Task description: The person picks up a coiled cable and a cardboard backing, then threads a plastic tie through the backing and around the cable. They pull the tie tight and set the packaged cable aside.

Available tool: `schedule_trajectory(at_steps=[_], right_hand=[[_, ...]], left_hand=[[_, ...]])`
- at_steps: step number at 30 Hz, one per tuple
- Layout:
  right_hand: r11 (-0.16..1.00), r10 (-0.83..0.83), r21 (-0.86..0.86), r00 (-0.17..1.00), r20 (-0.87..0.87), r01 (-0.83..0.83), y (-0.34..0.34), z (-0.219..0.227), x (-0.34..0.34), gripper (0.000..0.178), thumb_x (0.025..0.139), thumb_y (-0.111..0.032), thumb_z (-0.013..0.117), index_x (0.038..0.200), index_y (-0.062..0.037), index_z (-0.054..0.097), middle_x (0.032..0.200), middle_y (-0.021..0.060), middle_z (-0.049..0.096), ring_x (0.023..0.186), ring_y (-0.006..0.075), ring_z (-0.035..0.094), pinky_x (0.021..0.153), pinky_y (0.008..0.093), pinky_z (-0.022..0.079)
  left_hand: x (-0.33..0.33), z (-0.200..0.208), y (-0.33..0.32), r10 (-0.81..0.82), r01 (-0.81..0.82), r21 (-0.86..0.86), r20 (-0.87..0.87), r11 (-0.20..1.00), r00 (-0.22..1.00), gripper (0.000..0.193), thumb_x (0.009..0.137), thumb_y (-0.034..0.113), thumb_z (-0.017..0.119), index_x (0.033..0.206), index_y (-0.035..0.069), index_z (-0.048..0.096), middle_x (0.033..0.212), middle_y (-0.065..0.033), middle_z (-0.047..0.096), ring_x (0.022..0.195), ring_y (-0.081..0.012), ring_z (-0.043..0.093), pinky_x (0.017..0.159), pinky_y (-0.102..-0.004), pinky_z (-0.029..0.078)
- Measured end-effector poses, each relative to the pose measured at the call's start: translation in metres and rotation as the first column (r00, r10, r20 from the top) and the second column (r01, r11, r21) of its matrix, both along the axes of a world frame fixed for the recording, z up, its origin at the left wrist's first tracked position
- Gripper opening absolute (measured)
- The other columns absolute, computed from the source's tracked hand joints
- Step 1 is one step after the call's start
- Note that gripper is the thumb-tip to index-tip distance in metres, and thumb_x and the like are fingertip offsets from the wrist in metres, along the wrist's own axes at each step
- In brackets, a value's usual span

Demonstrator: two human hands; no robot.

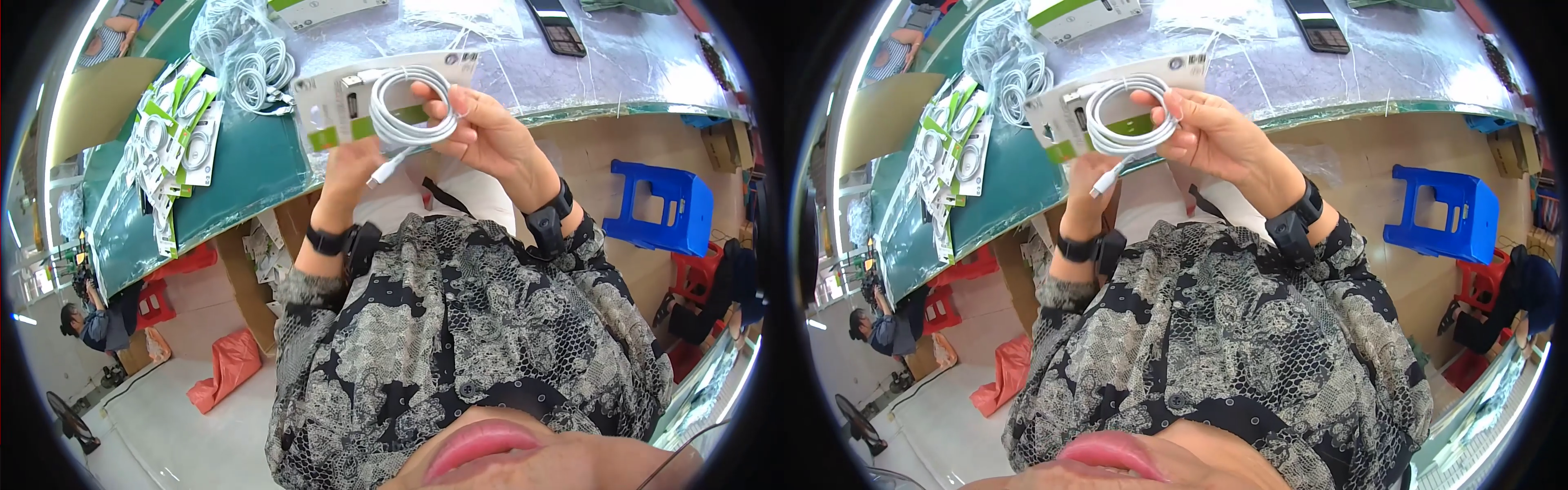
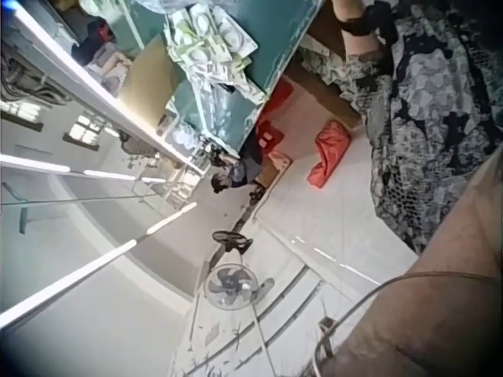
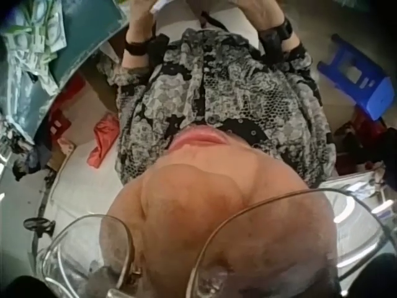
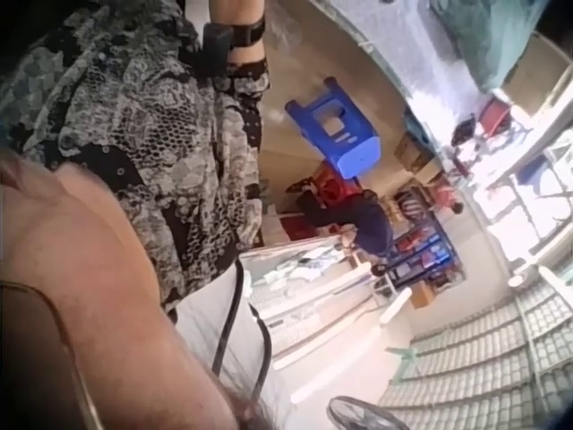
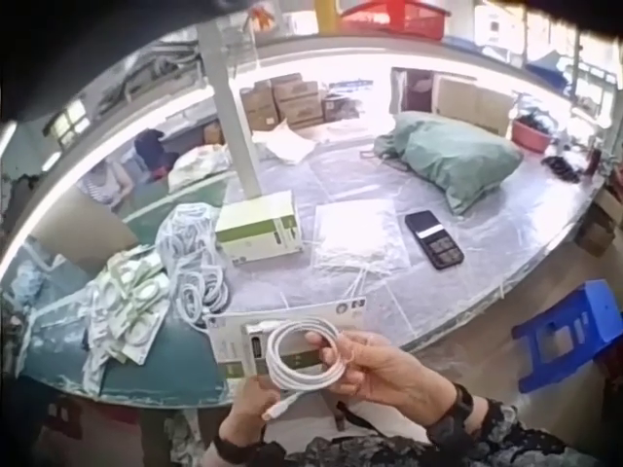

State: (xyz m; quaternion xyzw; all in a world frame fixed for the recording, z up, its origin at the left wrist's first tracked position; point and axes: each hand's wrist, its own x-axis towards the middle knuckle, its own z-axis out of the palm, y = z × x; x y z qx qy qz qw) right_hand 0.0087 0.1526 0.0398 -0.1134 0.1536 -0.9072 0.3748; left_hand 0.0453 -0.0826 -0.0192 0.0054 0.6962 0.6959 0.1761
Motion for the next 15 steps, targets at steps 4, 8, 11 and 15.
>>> schedule_trajectory(at_steps=[4, 8, 11, 15], right_hand=[[0.947, -0.173, 0.257, 0.98, -0.098, 0.193, -0.001, 0.004, 0.001, 0.036, 0.095, -0.026, 0.053, 0.118, 0.0012, 0.055, 0.093, 0.0006, 0.06, 0.063, 0.0022, 0.049, 0.059, 0.0189, 0.042], [0.24, 0.189, 0.855, 0.842, -0.505, 0.459, 0.012, 0.015, -0.009, 0.027, 0.092, -0.021, 0.057, 0.114, -0.0054, 0.06, 0.091, 0.0013, 0.061, 0.071, 0.0071, 0.055, 0.065, 0.022, 0.046], [-0.108, 0.239, -0.081, -0.053, -0.969, 0.991, 0.014, 0.008, -0.009, 0.022, 0.083, -0.015, 0.063, 0.105, -0.0104, 0.064, 0.086, 0.0023, 0.061, 0.079, 0.0155, 0.058, 0.074, 0.0296, 0.048], [0.089, 0.394, -0.234, -0.25, -0.884, 0.968, -0.024, 0.002, -0.001, 0.024, 0.074, -0.011, 0.067, 0.098, -0.0102, 0.065, 0.084, 0.0024, 0.06, 0.085, 0.0216, 0.057, 0.083, 0.0357, 0.046]], left_hand=[[-0.009, 0.003, 0.031, -0.003, -0.226, -0.364, -0.533, 0.903, 0.846, 0.037, 0.085, 0.002, 0.061, 0.12, 0.001, 0.049, 0.11, -0.0084, 0.059, 0.093, -0.0174, 0.06, 0.075, -0.0295, 0.051], [-0.012, 0.009, 0.055, 0.427, -0.366, 0.614, 0.051, 0.699, 0.903, 0.027, 0.089, 0.001, 0.055, 0.115, 0.001, 0.054, 0.112, -0.0076, 0.059, 0.1, -0.02, 0.06, 0.083, -0.0317, 0.052], [-0.011, 0.012, 0.066, 0.413, -0.359, 0.641, 0.072, 0.678, 0.908, 0.026, 0.09, 0.0, 0.052, 0.116, -0.001, 0.053, 0.114, -0.0089, 0.058, 0.103, -0.0211, 0.059, 0.087, -0.033, 0.051], [-0.005, 0.013, 0.07, 0.309, -0.299, 0.642, 0.101, 0.706, 0.946, 0.029, 0.091, 0.0, 0.049, 0.119, -0.004, 0.05, 0.118, -0.0116, 0.057, 0.106, -0.023, 0.058, 0.092, -0.0349, 0.049]])
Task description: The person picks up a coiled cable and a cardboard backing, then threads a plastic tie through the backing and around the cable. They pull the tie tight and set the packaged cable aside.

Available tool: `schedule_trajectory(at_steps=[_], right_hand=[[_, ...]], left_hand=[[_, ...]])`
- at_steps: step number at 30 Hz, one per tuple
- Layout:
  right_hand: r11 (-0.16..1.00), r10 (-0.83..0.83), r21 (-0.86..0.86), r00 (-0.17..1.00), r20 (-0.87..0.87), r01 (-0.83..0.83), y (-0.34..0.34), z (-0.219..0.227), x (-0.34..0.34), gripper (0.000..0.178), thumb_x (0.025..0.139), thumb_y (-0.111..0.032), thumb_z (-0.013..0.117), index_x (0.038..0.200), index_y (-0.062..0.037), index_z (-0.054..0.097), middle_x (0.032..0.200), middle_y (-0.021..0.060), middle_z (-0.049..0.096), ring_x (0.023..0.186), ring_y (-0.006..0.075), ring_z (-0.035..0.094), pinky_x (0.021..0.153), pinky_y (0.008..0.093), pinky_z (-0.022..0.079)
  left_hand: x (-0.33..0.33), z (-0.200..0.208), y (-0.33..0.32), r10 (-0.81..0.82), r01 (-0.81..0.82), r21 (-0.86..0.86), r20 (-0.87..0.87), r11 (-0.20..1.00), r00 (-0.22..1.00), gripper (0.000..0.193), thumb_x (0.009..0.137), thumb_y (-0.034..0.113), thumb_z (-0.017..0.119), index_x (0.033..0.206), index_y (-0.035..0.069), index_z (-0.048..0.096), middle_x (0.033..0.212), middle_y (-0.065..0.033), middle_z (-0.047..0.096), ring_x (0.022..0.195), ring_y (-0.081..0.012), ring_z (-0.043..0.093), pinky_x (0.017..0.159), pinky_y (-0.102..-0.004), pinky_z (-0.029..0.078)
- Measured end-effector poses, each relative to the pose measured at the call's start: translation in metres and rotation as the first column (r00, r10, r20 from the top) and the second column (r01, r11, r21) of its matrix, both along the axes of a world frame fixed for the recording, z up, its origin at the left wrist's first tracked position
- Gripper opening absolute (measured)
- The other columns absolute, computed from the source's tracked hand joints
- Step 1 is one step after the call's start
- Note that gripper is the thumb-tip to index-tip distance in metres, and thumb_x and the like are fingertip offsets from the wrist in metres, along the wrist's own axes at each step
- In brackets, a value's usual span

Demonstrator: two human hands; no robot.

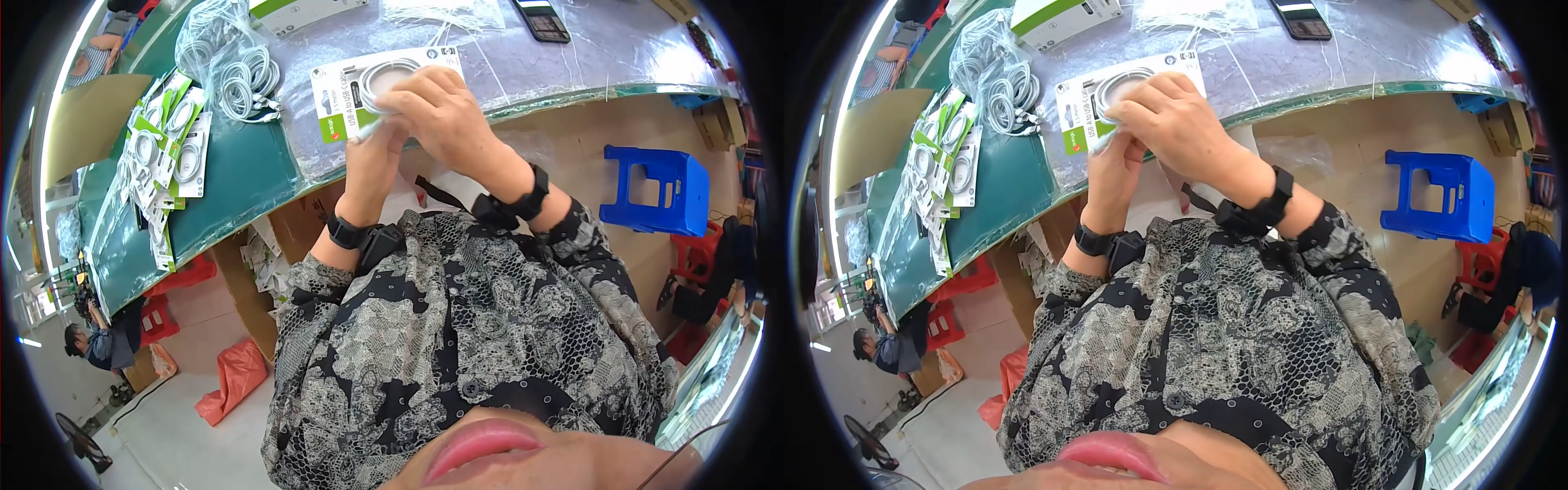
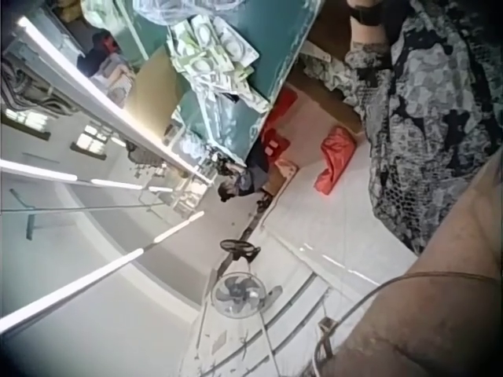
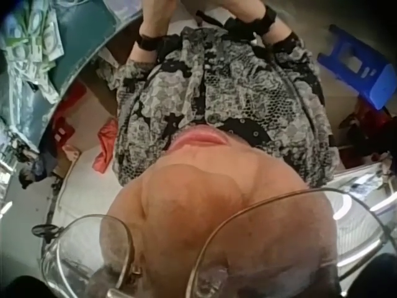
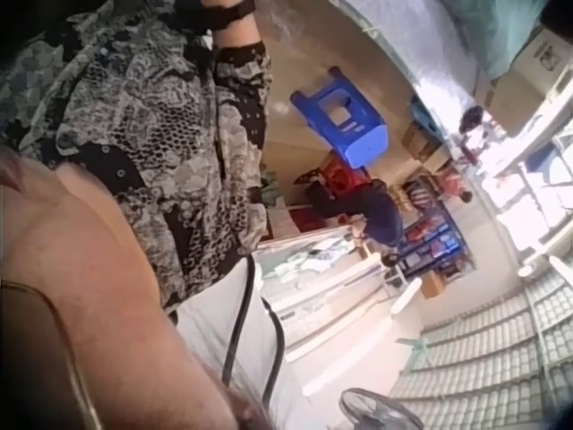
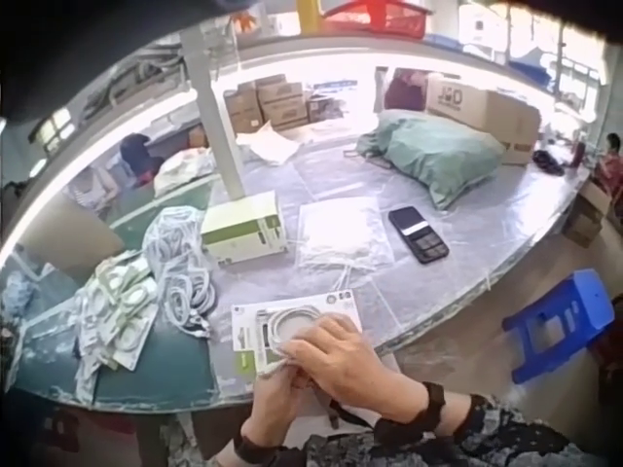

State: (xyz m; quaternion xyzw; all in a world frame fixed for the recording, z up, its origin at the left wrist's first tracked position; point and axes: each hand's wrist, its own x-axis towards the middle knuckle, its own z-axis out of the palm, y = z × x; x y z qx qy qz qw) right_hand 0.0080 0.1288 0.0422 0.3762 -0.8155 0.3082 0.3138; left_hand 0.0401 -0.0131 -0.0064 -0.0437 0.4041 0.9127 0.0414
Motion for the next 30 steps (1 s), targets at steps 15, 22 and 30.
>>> schedule_trajectory(at_steps=[15, 22, 30], right_hand=[[0.994, 0.067, -0.094, 0.994, 0.087, -0.059, 0.011, -0.009, -0.017, 0.035, 0.063, -0.008, 0.076, 0.096, -0.0134, 0.066, 0.103, 0.0035, 0.057, 0.1, 0.0223, 0.051, 0.099, 0.0394, 0.037], [0.997, 0.014, -0.076, 0.978, 0.208, 0.002, 0.011, 0.012, -0.027, 0.064, 0.062, -0.01, 0.078, 0.12, -0.0134, 0.053, 0.122, 0.0096, 0.05, 0.112, 0.0267, 0.045, 0.097, 0.0399, 0.036], [1.0, 0.011, 0.014, 0.977, 0.215, -0.014, 0.008, -0.001, -0.026, 0.063, 0.065, -0.013, 0.076, 0.122, -0.0108, 0.051, 0.119, 0.0098, 0.052, 0.111, 0.0286, 0.046, 0.093, 0.0393, 0.036]], left_hand=[[-0.008, 0.004, -0.019, -0.033, 0.051, 0.133, -0.137, 0.99, 0.99, 0.031, 0.095, 0.008, 0.048, 0.124, -0.004, 0.047, 0.12, -0.0135, 0.056, 0.11, -0.0237, 0.056, 0.097, -0.0422, 0.048], [-0.012, 0.006, -0.013, 0.029, -0.018, 0.08, -0.139, 0.997, 0.99, 0.039, 0.094, 0.005, 0.05, 0.132, 0.004, 0.04, 0.126, -0.0106, 0.052, 0.113, -0.023, 0.055, 0.096, -0.0414, 0.05], [-0.015, 0.008, -0.007, 0.056, -0.048, 0.073, -0.119, 0.996, 0.991, 0.041, 0.094, 0.003, 0.049, 0.133, 0.006, 0.038, 0.127, -0.009, 0.051, 0.112, -0.0225, 0.055, 0.093, -0.04, 0.051]])
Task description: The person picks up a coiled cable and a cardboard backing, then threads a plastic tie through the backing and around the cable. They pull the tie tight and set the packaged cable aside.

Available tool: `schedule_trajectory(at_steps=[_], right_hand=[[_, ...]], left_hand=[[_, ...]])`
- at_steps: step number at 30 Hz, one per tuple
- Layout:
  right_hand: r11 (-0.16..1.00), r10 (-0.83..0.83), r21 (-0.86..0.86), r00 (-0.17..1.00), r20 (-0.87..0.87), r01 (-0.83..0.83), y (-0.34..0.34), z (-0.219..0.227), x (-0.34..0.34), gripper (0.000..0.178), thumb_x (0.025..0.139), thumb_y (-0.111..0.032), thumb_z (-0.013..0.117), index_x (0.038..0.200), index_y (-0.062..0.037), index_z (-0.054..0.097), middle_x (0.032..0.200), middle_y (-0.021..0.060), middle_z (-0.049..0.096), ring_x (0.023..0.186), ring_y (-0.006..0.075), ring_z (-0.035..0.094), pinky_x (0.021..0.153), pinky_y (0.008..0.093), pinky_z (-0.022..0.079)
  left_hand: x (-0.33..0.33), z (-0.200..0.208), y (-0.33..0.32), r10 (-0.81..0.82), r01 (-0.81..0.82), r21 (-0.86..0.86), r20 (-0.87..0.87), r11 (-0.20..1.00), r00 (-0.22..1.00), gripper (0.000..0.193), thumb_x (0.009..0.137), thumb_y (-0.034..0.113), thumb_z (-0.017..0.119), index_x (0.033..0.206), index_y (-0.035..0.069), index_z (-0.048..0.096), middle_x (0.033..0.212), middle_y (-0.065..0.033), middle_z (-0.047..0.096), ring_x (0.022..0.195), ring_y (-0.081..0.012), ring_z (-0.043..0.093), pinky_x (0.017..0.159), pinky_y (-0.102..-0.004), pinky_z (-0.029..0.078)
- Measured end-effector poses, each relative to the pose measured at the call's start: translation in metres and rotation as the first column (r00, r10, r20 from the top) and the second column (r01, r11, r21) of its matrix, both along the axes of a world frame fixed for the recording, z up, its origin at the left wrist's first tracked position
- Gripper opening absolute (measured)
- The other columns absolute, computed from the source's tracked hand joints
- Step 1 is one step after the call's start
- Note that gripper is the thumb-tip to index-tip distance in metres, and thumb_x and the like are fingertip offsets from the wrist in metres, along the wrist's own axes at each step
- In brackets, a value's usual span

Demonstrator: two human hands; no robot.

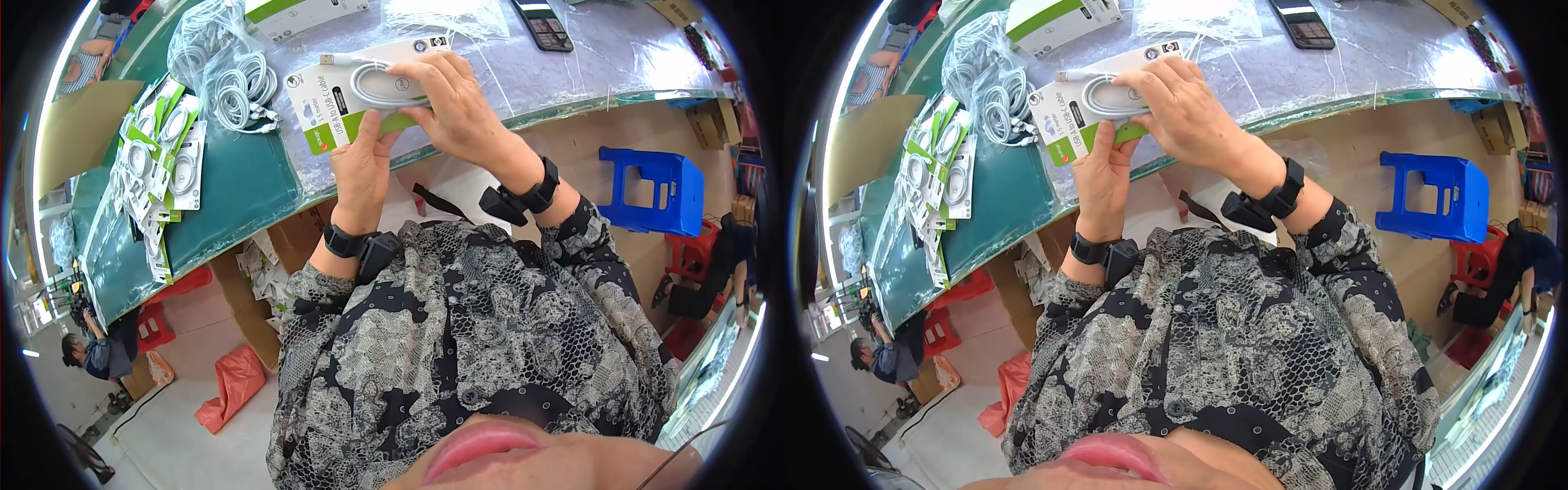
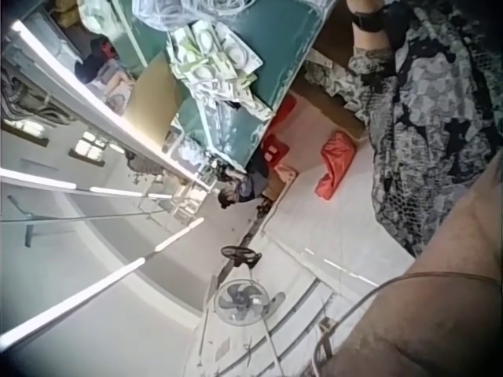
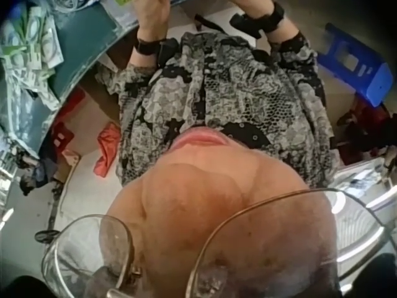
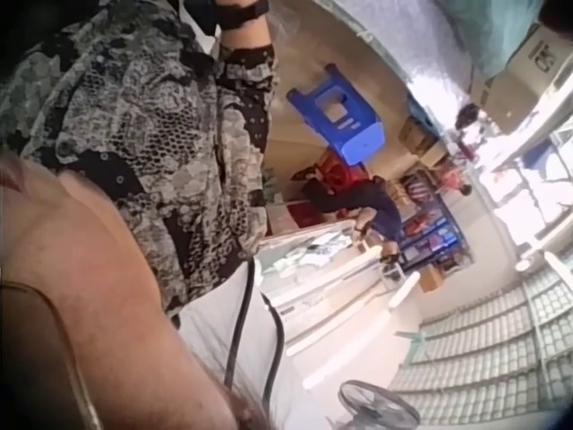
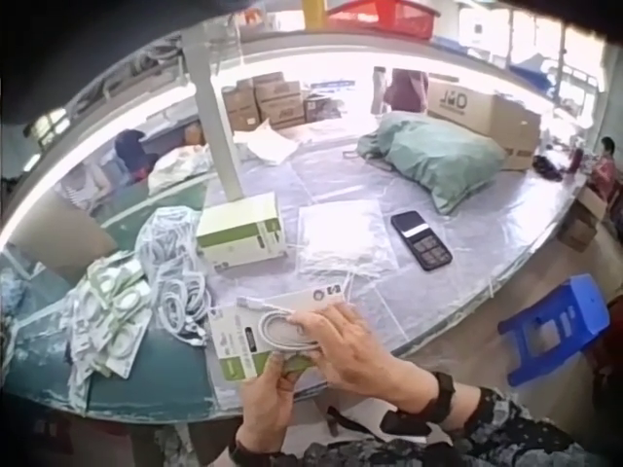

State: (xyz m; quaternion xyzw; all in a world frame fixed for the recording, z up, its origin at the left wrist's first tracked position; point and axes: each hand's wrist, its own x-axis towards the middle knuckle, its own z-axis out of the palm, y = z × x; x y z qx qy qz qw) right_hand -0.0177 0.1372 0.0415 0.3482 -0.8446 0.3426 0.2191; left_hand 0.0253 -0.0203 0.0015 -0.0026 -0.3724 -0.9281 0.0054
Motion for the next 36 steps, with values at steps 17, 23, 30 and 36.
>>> schedule_trajectory(at_steps=[17, 23, 30, 36], right_hand=[[0.989, -0.061, 0.125, 0.989, -0.137, 0.078, -0.005, -0.017, 0.002, 0.026, 0.071, -0.014, 0.069, 0.094, -0.0116, 0.061, 0.086, 0.0008, 0.057, 0.097, 0.0237, 0.05, 0.099, 0.0386, 0.028], [0.977, 0.114, 0.189, 0.991, -0.07, -0.099, 0.003, -0.009, -0.001, 0.02, 0.072, -0.013, 0.068, 0.09, -0.0098, 0.059, 0.086, 0.0015, 0.056, 0.096, 0.0235, 0.05, 0.099, 0.041, 0.031], [0.982, 0.181, 0.064, 0.983, -0.021, -0.18, 0.003, -0.008, -0.008, 0.017, 0.069, -0.009, 0.068, 0.084, -0.0085, 0.059, 0.109, 0.0066, 0.054, 0.107, 0.0275, 0.048, 0.097, 0.0445, 0.037], [0.989, 0.145, -0.01, 0.989, 0.001, -0.145, 0.003, -0.007, -0.017, 0.018, 0.067, -0.008, 0.07, 0.082, -0.0078, 0.059, 0.128, 0.0103, 0.049, 0.117, 0.029, 0.044, 0.099, 0.0433, 0.035]], left_hand=[[0.001, -0.017, -0.005, -0.099, 0.099, -0.009, 0.014, 0.995, 0.995, 0.03, 0.094, 0.005, 0.049, 0.124, -0.001, 0.047, 0.118, -0.0107, 0.057, 0.105, -0.0211, 0.058, 0.092, -0.0379, 0.051], [0.008, -0.015, -0.008, -0.038, 0.042, -0.043, 0.09, 0.998, 0.995, 0.029, 0.094, 0.003, 0.049, 0.122, -0.001, 0.048, 0.117, -0.0107, 0.057, 0.104, -0.0212, 0.059, 0.09, -0.0379, 0.052], [-0.002, -0.006, -0.016, -0.03, 0.04, -0.067, 0.135, 0.997, 0.99, 0.029, 0.093, 0.003, 0.05, 0.122, -0.001, 0.048, 0.116, -0.0105, 0.058, 0.103, -0.022, 0.06, 0.087, -0.0375, 0.053], [-0.005, -0.006, -0.02, -0.041, 0.07, -0.161, 0.178, 0.984, 0.983, 0.03, 0.093, 0.004, 0.05, 0.123, -0.001, 0.048, 0.119, -0.0097, 0.056, 0.105, -0.0219, 0.059, 0.088, -0.0383, 0.053]])
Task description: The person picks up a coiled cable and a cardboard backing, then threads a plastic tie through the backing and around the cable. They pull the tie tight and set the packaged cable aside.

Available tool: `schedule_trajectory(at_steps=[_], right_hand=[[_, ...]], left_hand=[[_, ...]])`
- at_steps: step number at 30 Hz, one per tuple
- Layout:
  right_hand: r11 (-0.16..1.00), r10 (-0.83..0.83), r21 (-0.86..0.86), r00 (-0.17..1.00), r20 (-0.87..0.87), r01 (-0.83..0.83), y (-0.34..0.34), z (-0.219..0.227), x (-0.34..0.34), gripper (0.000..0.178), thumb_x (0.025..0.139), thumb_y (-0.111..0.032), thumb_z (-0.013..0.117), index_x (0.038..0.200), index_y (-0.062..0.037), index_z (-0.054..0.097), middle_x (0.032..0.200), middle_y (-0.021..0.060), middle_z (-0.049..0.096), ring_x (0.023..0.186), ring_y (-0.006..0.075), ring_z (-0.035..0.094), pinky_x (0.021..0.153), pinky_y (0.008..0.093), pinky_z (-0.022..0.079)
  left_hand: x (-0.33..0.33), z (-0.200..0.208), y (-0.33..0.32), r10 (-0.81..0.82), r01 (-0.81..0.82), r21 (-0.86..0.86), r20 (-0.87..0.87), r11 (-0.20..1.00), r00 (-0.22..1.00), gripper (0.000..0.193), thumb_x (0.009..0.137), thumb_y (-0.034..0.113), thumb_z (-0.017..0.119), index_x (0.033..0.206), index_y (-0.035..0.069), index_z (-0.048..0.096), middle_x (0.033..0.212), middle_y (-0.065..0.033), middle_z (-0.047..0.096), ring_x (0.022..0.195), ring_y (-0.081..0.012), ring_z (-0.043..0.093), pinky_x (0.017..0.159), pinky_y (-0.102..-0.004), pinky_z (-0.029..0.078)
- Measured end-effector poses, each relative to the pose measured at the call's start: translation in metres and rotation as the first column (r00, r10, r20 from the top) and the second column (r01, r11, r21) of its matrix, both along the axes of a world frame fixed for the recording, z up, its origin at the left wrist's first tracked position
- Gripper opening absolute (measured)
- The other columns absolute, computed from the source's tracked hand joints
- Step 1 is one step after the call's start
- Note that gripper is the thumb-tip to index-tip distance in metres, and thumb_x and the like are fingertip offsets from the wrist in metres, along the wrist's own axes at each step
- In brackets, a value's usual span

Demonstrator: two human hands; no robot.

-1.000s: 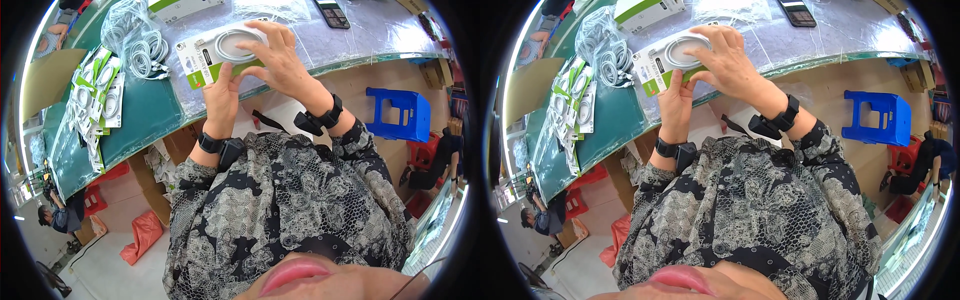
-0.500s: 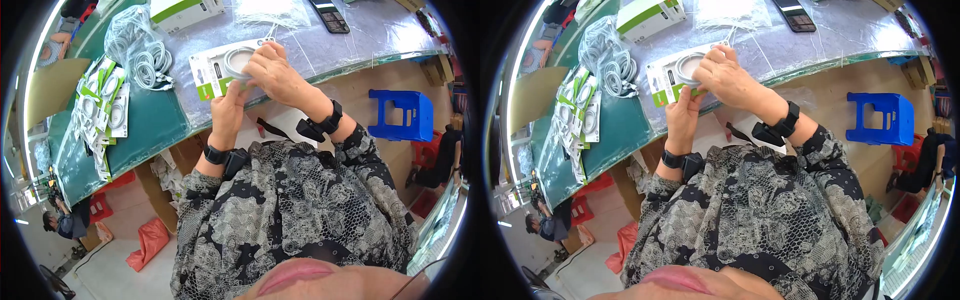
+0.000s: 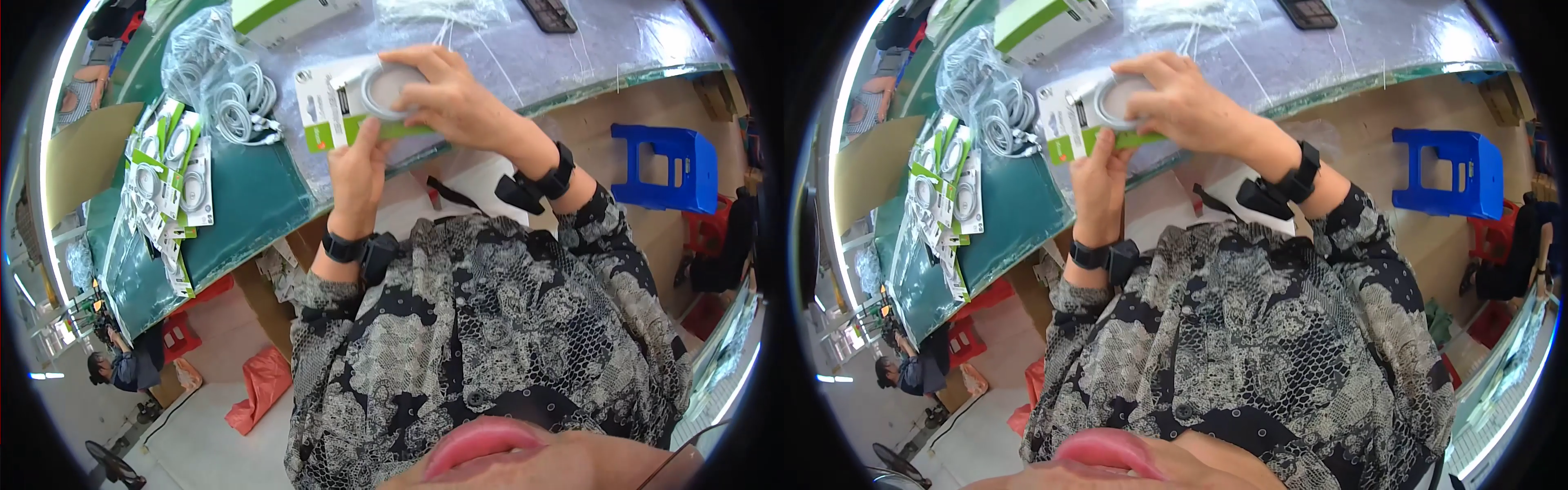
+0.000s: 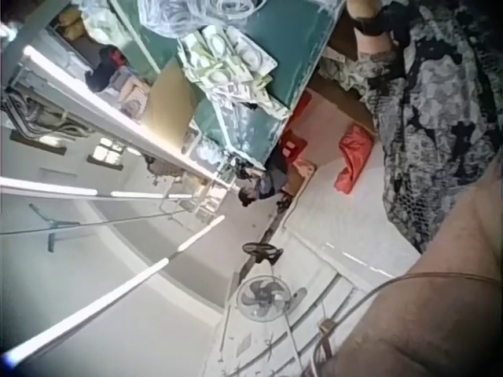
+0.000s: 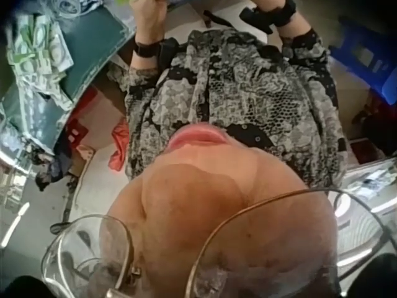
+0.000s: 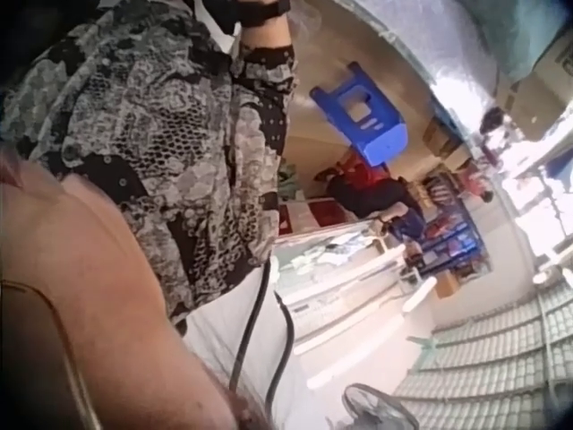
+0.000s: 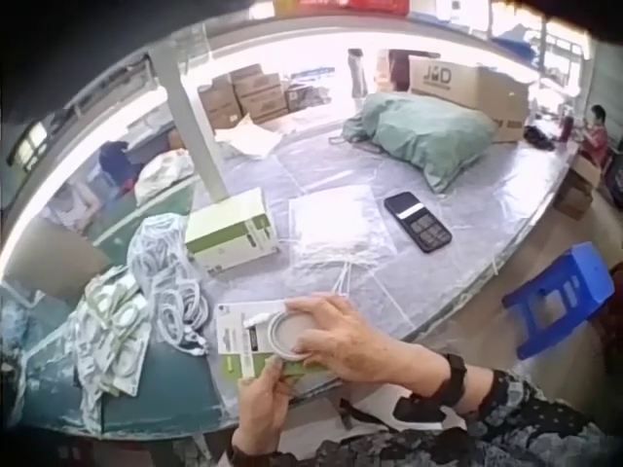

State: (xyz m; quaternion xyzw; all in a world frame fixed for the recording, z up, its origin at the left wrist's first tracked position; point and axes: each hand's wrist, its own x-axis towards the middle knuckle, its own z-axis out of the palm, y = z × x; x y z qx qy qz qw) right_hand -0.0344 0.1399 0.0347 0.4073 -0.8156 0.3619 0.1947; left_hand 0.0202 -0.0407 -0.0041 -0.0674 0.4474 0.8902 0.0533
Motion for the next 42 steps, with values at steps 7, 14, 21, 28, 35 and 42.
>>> schedule_trajectory(at_steps=[7, 14, 21, 28, 35, 42], right_hand=[[0.994, -0.108, 0.011, 0.993, 0.039, 0.108, -0.008, -0.015, -0.011, 0.019, 0.068, -0.006, 0.07, 0.081, -0.0039, 0.057, 0.133, 0.0125, 0.046, 0.124, 0.0306, 0.041, 0.101, 0.0418, 0.032], [0.987, -0.139, -0.078, 0.99, 0.034, 0.141, -0.018, -0.021, -0.014, 0.016, 0.071, -0.004, 0.068, 0.081, -0.0026, 0.055, 0.133, 0.0126, 0.046, 0.128, 0.0323, 0.038, 0.101, 0.042, 0.033], [0.99, 0.028, -0.139, 0.989, 0.147, -0.008, -0.01, -0.029, -0.021, 0.019, 0.07, -0.003, 0.07, 0.083, -0.0027, 0.056, 0.134, 0.0117, 0.045, 0.127, 0.0329, 0.037, 0.101, 0.0407, 0.035], [0.98, -0.037, -0.175, 0.948, 0.316, 0.097, -0.006, -0.024, -0.012, 0.019, 0.068, -0.004, 0.072, 0.081, -0.0026, 0.059, 0.135, 0.0108, 0.045, 0.123, 0.0321, 0.038, 0.099, 0.0386, 0.036], [0.973, -0.109, -0.17, 0.963, 0.247, 0.154, -0.015, -0.028, -0.012, 0.015, 0.068, -0.004, 0.073, 0.072, -0.0014, 0.059, 0.133, 0.0121, 0.045, 0.122, 0.0322, 0.038, 0.099, 0.0384, 0.035], [0.959, -0.023, -0.254, 0.924, 0.382, 0.129, -0.021, -0.04, -0.009, 0.031, 0.067, -0.007, 0.075, 0.093, -0.0048, 0.058, 0.13, 0.0132, 0.045, 0.122, 0.0331, 0.037, 0.1, 0.0393, 0.034]], left_hand=[[-0.018, 0.002, 0.016, 0.015, 0.005, 0.184, -0.106, 0.983, 0.994, 0.032, 0.096, 0.01, 0.048, 0.125, -0.002, 0.045, 0.119, -0.0106, 0.056, 0.104, -0.0228, 0.059, 0.089, -0.0396, 0.052], [-0.032, -0.003, 0.013, 0.072, -0.059, 0.151, -0.083, 0.987, 0.994, 0.034, 0.096, 0.01, 0.047, 0.127, -0.001, 0.042, 0.119, -0.0117, 0.055, 0.104, -0.0232, 0.059, 0.088, -0.0393, 0.053], [-0.03, -0.002, 0.006, 0.087, -0.084, 0.051, -0.051, 0.995, 0.995, 0.034, 0.095, 0.008, 0.048, 0.128, -0.001, 0.042, 0.118, -0.0119, 0.055, 0.103, -0.0231, 0.059, 0.085, -0.0401, 0.055], [-0.029, -0.007, -0.003, 0.048, -0.049, -0.013, -0.041, 0.999, 0.998, 0.034, 0.094, 0.008, 0.051, 0.127, 0.0, 0.043, 0.117, -0.0113, 0.056, 0.1, -0.0213, 0.061, 0.083, -0.038, 0.056], [-0.033, -0.011, 0.001, 0.088, -0.092, -0.041, -0.085, 0.995, 0.992, 0.035, 0.092, 0.007, 0.055, 0.125, 0.001, 0.046, 0.115, -0.0092, 0.057, 0.097, -0.0176, 0.061, 0.077, -0.0317, 0.055], [-0.024, -0.009, -0.006, 0.089, -0.094, -0.097, -0.055, 0.991, 0.995, 0.038, 0.091, 0.005, 0.056, 0.127, 0.001, 0.045, 0.116, -0.0076, 0.057, 0.096, -0.0163, 0.06, 0.077, -0.0299, 0.054]])
